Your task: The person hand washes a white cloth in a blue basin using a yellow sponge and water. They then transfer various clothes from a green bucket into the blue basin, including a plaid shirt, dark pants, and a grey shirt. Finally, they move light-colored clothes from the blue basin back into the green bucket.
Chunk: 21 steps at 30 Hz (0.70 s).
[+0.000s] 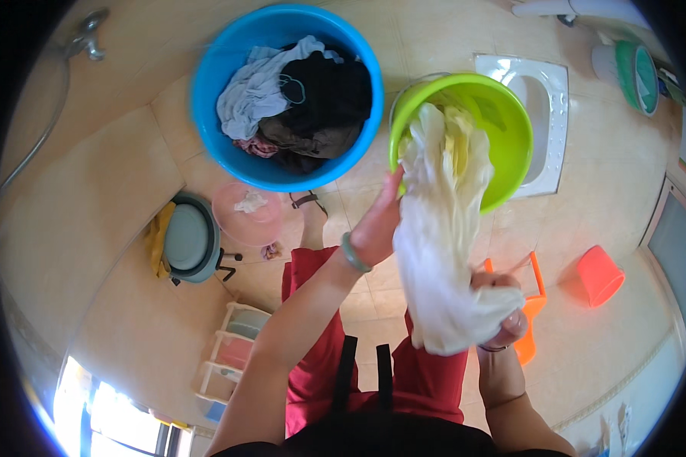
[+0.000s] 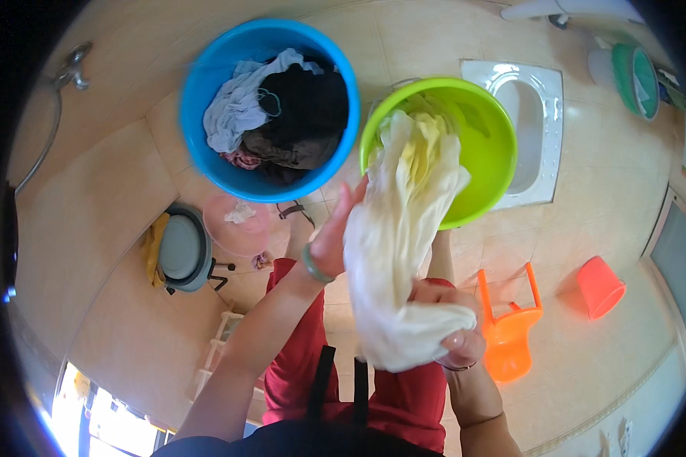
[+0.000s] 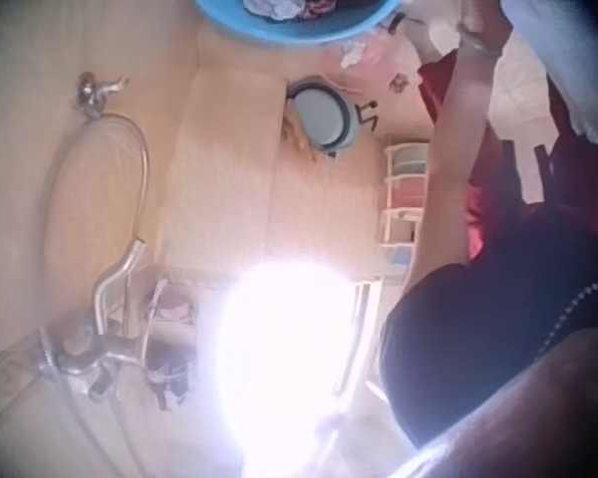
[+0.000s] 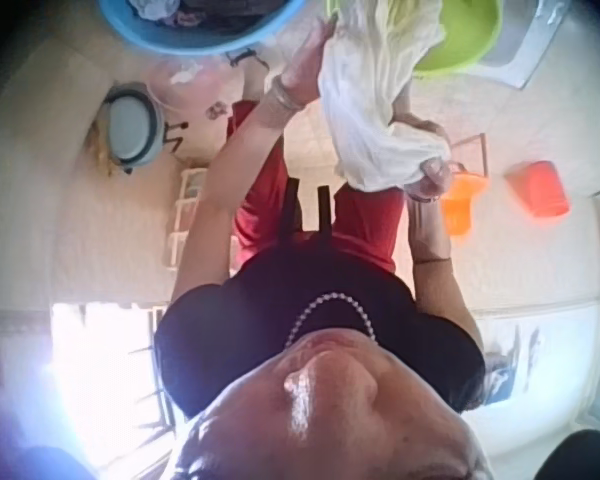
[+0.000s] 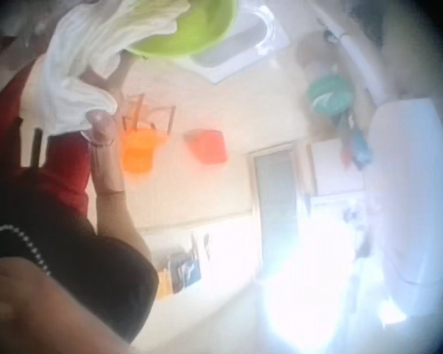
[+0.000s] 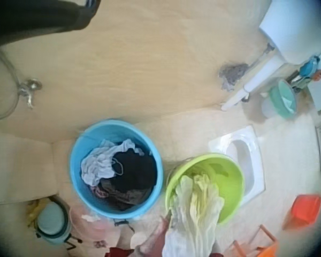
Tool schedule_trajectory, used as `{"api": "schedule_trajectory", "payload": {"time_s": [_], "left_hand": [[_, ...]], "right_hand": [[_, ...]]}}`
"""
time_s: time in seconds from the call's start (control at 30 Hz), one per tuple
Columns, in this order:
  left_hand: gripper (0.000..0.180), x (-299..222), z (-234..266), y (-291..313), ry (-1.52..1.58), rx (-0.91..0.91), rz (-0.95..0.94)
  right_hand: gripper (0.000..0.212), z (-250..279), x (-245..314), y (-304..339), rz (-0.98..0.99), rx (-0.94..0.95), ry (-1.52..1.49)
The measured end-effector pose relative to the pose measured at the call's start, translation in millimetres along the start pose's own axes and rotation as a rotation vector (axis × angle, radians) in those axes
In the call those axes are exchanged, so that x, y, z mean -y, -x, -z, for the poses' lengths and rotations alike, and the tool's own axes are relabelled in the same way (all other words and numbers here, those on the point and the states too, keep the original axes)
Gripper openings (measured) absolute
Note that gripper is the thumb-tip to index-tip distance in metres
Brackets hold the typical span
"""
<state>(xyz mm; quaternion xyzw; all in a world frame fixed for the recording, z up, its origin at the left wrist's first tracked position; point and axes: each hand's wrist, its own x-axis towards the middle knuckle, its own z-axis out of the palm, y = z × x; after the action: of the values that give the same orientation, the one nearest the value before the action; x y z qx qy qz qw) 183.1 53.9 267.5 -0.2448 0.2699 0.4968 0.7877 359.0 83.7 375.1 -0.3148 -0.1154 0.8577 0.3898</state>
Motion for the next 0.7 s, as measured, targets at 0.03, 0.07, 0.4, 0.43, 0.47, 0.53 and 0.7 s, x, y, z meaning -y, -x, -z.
{"api": "schedule_trajectory", "payload": {"time_s": [0.03, 0.07, 0.4, 0.43, 0.47, 0.53, 0.7], "left_hand": [[0.060, -3.9, -6.5, -5.2, 0.002, 0.107, -0.002], [0.051, -7.8, -7.8, -6.5, 0.303, 0.117, 0.117], [0.045, -70.0, -12.4, 69.8, -0.061, -0.157, -0.382], [0.044, -76.1, 1.4, 73.2, -0.057, -0.026, -0.520], [0.042, -89.2, 7.3, 72.6, -0.264, -0.071, -0.600], [0.042, -123.0, 21.3, 70.8, -0.702, -0.152, -0.757], [0.049, -209.4, 68.7, 56.9, -1.707, -0.674, -0.919]], "right_hand": [[0.025, 4.8, -6.5, -9.9, -0.012, 0.259, -0.128], [0.026, 3.7, -4.4, -19.4, -0.090, 0.397, -0.074], [0.056, 0.2, -48.9, -83.0, -0.241, -0.306, 0.270], [0.056, -9.6, -58.2, -94.0, -0.288, -0.271, 0.284], [0.058, -19.6, -63.9, -108.3, -0.328, -0.246, 0.302], [0.065, -26.5, -85.2, -144.9, -0.310, -0.195, 0.295], [0.061, -18.6, -137.3, -254.8, -0.109, 0.017, 0.255]]}}
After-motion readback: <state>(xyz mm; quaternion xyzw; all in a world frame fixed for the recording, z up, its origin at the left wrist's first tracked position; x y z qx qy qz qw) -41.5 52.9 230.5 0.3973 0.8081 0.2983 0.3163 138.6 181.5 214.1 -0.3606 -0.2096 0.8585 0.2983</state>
